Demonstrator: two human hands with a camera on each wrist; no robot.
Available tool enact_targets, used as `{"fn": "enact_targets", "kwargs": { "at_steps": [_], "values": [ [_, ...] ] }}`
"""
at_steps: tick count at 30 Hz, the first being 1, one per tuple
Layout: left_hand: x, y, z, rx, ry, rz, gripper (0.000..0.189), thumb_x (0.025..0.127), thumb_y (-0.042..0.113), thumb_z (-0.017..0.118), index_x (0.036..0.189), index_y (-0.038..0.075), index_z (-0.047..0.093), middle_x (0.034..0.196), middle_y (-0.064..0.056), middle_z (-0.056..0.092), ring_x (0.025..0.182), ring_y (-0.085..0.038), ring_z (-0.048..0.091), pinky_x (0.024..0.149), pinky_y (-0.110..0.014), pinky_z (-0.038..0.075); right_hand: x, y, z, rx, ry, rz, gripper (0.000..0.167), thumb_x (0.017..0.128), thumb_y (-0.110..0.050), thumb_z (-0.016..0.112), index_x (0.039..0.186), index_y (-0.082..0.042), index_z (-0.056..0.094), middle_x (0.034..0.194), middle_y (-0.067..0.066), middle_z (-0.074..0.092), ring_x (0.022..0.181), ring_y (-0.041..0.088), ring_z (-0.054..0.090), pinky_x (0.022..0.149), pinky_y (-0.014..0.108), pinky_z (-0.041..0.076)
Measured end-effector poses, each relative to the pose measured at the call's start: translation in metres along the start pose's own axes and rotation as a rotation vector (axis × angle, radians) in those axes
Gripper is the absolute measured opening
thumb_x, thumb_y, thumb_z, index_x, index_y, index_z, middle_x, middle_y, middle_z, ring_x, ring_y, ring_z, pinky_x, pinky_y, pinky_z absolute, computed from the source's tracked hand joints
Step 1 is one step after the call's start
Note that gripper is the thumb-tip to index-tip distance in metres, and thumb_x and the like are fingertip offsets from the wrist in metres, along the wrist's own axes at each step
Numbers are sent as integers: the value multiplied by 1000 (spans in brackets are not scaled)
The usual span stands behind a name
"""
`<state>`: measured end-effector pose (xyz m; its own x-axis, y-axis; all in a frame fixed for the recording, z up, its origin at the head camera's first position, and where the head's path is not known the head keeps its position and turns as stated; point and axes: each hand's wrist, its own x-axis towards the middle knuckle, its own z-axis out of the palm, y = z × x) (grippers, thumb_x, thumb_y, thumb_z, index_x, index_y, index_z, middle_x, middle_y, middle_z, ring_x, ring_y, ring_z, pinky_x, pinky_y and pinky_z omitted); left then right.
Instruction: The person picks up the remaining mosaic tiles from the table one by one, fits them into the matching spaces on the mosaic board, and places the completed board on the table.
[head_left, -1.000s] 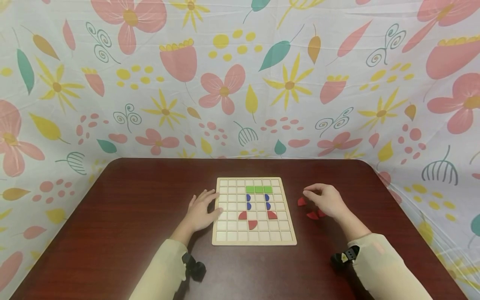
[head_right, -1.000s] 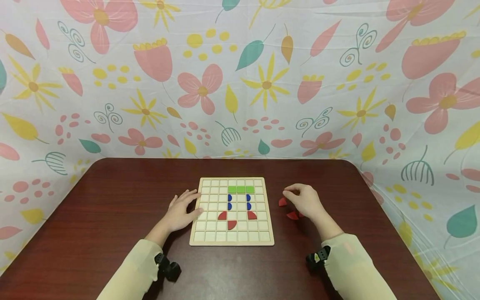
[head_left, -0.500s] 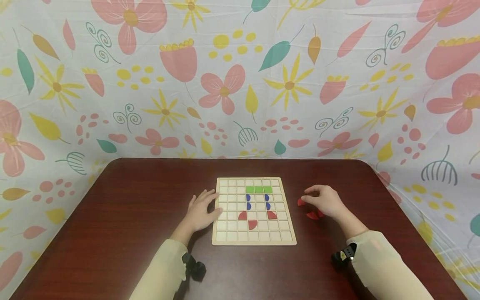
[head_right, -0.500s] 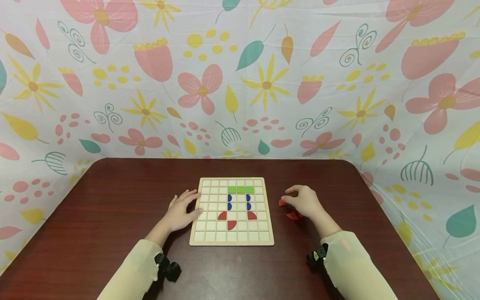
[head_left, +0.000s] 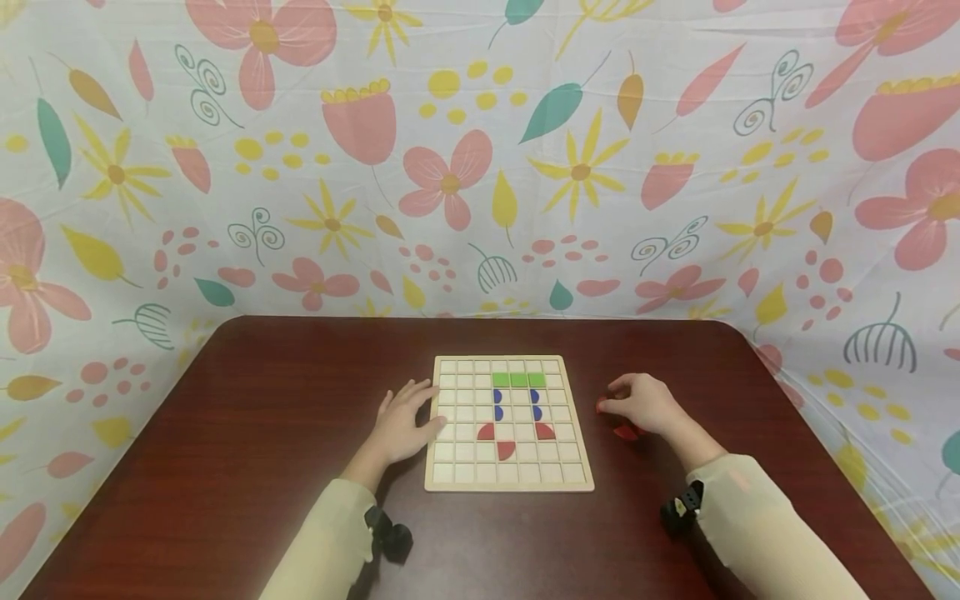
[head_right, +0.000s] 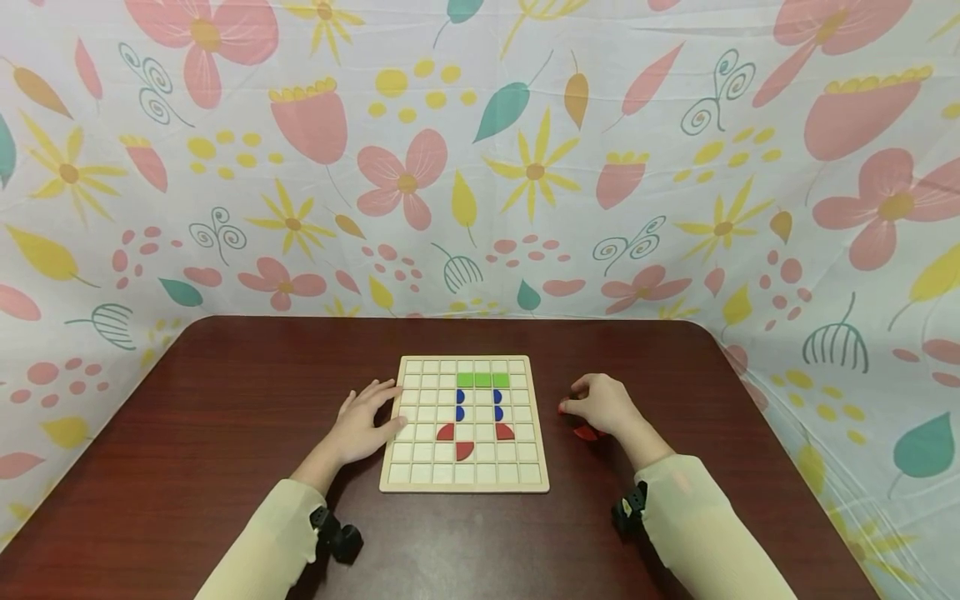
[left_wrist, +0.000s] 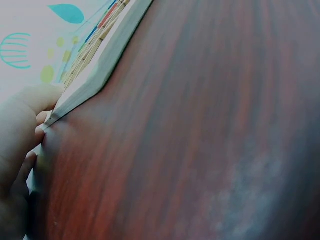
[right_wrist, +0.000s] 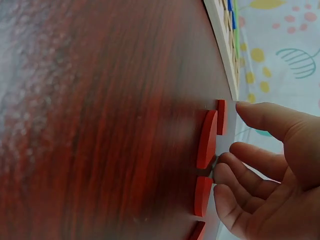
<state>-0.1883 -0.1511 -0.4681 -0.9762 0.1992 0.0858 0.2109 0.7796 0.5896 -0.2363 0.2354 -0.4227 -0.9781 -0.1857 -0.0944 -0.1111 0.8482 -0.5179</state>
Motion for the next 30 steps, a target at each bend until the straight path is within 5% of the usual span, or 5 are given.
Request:
{"fn": "enact_targets", "kwargs": {
  "at_steps": [30],
  "values": [
    [0,-1,1,11,3,-3,54,90,38,58,138,15,49,150,-8,39,144,-32,24,113,-61,9,5,-5,4,-43,-24,31,34,78,-25,75,99,0,66,83,10,66,74,21,57,62,32,48]
  ]
}}
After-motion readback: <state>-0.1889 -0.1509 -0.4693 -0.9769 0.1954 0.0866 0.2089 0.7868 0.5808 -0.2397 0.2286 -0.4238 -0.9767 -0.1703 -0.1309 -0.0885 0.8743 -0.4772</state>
